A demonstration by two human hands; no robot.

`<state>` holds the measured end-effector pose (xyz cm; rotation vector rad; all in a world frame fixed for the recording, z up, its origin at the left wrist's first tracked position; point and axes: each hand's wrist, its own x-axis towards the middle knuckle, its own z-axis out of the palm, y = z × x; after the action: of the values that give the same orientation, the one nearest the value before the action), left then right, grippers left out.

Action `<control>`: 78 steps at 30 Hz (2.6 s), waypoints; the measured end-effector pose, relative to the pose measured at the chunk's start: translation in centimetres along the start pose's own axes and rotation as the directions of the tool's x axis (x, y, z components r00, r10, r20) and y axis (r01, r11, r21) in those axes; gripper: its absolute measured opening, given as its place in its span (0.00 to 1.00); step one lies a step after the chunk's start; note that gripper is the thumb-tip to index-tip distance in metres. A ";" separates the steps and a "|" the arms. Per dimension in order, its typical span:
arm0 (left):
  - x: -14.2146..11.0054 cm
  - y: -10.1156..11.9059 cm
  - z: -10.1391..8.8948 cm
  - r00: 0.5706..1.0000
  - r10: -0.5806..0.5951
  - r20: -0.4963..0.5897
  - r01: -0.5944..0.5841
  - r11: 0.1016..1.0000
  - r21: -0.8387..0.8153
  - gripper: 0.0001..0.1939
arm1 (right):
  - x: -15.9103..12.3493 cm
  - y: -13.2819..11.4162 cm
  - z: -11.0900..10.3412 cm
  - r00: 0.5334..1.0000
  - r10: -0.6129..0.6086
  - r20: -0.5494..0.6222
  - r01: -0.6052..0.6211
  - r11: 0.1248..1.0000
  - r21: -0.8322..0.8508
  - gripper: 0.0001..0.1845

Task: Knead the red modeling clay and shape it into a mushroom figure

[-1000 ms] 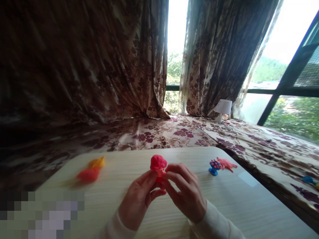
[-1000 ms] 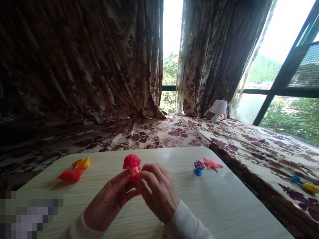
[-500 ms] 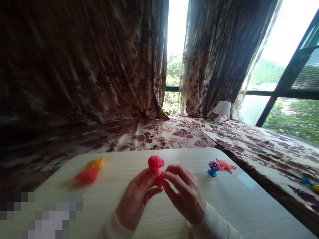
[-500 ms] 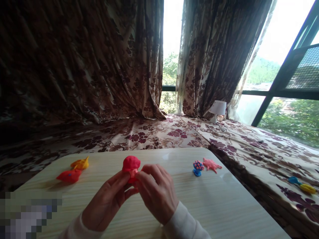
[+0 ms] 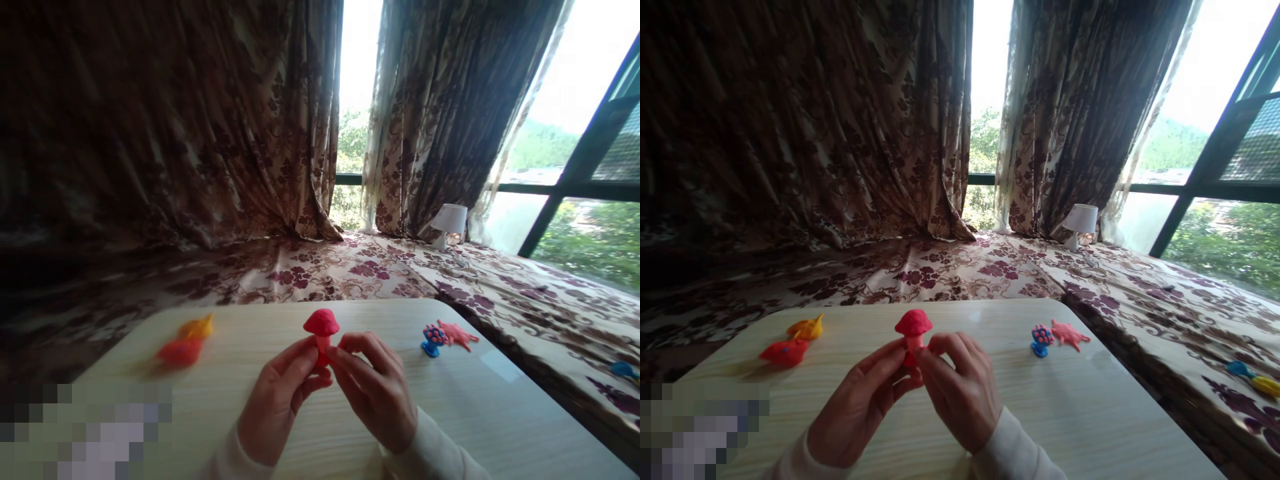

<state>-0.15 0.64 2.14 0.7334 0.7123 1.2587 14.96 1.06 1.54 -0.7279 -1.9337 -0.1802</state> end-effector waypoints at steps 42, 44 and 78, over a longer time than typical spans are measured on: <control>1.3 -1.7 -1.8 0.968 0.246 -0.055 -0.191 0.857 0.478 0.15 | -1.2 2.4 1.0 0.894 0.410 0.181 -0.446 0.856 0.263 0.17; 1.2 -2.0 -1.8 0.968 0.246 -0.054 -0.184 0.837 0.516 0.15 | -1.4 2.6 0.9 0.877 0.414 0.245 -0.474 0.831 0.291 0.24; 1.0 -2.1 -1.4 0.996 -0.084 -0.026 0.087 0.926 0.367 0.14 | 0.5 1.9 -1.3 0.958 0.040 0.285 -0.045 0.999 0.010 0.16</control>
<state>0.05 1.40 -0.47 0.9903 0.9943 1.0600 16.86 2.32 2.22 -0.8190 -2.1871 -0.0329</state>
